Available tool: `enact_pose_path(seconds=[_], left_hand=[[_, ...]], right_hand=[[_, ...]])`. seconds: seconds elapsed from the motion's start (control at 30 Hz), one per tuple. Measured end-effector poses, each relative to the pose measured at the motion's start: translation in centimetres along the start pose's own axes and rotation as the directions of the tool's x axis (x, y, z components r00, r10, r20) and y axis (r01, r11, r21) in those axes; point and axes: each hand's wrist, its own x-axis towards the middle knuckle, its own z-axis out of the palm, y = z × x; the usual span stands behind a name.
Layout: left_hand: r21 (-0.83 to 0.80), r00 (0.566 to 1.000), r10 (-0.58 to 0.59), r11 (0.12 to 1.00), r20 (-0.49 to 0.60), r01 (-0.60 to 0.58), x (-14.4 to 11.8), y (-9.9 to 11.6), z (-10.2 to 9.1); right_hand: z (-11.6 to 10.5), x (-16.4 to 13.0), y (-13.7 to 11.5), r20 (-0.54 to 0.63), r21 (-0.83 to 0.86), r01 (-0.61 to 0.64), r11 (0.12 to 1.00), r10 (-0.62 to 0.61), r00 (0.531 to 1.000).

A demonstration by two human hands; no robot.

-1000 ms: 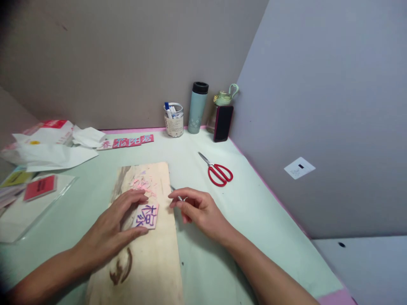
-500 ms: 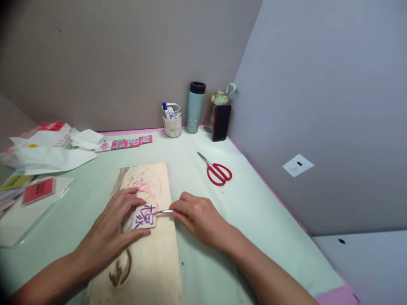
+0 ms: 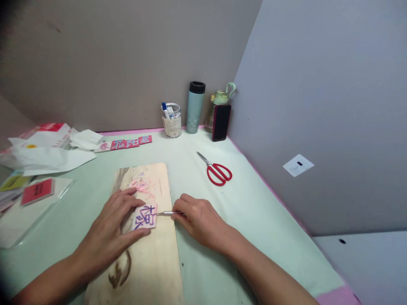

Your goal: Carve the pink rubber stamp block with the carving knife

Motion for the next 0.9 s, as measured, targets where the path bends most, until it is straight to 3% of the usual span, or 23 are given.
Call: enact_pose_path(seconds=[0.57, 0.9], left_hand=[[-0.023, 1.0, 0.018, 1.0, 0.002, -0.018, 0.1, 0.0, -0.3], [-0.046, 1.0, 0.004, 0.999, -0.011, -0.005, 0.1, 0.2, -0.3]], right_hand=[[1.8, -0.4, -0.6, -0.145, -0.177, -0.008, 0.984, -0.018, 0.989], [2.4, -0.5, -1.3, -0.189, -0.156, -0.061, 0.986, 0.03, 0.981]])
